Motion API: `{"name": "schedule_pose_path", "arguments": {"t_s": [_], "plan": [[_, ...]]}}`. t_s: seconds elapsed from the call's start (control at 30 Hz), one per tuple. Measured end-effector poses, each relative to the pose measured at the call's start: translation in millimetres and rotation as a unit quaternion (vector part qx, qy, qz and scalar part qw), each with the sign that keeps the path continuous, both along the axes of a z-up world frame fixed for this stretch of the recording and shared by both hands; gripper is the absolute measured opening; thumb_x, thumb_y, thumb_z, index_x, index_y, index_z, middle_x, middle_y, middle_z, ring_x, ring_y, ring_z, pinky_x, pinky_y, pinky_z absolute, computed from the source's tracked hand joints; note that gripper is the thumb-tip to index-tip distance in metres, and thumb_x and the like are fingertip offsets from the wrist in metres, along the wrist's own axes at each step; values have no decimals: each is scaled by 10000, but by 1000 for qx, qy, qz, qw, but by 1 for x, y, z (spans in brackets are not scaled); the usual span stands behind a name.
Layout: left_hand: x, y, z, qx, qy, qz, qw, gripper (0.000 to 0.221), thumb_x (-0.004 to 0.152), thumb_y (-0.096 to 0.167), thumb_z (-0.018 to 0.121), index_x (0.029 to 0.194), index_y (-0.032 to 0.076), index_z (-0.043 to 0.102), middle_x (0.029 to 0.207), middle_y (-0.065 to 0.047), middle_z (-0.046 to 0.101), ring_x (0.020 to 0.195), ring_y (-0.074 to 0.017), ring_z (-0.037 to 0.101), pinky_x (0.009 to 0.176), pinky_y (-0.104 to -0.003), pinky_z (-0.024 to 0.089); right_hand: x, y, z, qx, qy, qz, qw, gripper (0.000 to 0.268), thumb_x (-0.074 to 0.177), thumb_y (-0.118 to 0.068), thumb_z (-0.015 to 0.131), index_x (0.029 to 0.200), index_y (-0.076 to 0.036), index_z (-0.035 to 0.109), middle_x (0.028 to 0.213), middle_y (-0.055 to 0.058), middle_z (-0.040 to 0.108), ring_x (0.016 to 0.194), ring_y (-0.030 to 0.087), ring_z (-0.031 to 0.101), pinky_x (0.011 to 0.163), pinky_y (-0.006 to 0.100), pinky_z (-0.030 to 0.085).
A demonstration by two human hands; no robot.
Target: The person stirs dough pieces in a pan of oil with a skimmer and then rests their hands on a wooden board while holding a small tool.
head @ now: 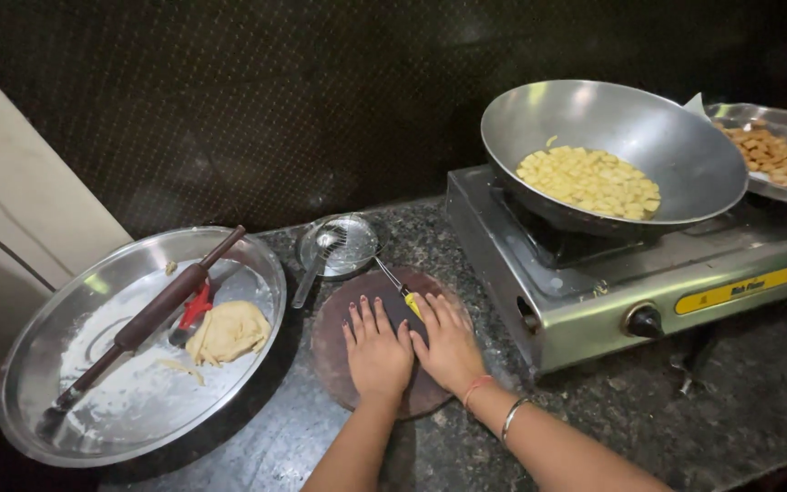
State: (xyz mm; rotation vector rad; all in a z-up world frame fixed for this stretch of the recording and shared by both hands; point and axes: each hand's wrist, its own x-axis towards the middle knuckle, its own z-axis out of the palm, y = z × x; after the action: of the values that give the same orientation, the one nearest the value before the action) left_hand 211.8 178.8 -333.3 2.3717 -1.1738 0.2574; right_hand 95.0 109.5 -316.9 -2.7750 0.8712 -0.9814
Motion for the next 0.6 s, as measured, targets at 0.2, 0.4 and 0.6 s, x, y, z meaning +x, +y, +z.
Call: {"name": "schedule_pose_path", "arguments": {"t_s": [0.2, 0.4, 0.6], "plan": [[-2, 4, 5, -3, -5, -5, 1000, 692, 971, 449, 470, 1510, 20, 405, 1610, -191, 335, 1517, -353, 232, 1212, -517, 162, -1, 2, -1, -8, 10, 3, 1000, 635, 917, -307, 634, 1495, -107, 462, 1458, 215, 515, 1367, 409, 454, 1163, 515, 315], [-2, 4, 7, -3, -3, -3, 1000, 697, 965, 455, 478, 1507, 22, 414, 1600, -194, 349, 1510, -357, 242, 1216, -523, 161, -2, 3, 3, 26, -1, 9, 1000, 627, 919, -307, 620, 1486, -95, 453, 1465, 205, 504, 1389, 390, 433, 1165, 505, 315], [-2, 4, 7, -16, 1, -1, 1000, 695, 954, 447, 496, 1499, 22, 425, 1594, -199, 360, 1512, -361, 251, 1210, -521, 174, -1, 2, 2, 20, 5, -2, 1000, 627, 922, -315, 622, 1480, -83, 454, 1460, 190, 504, 1384, 378, 436, 1173, 524, 295]]}}
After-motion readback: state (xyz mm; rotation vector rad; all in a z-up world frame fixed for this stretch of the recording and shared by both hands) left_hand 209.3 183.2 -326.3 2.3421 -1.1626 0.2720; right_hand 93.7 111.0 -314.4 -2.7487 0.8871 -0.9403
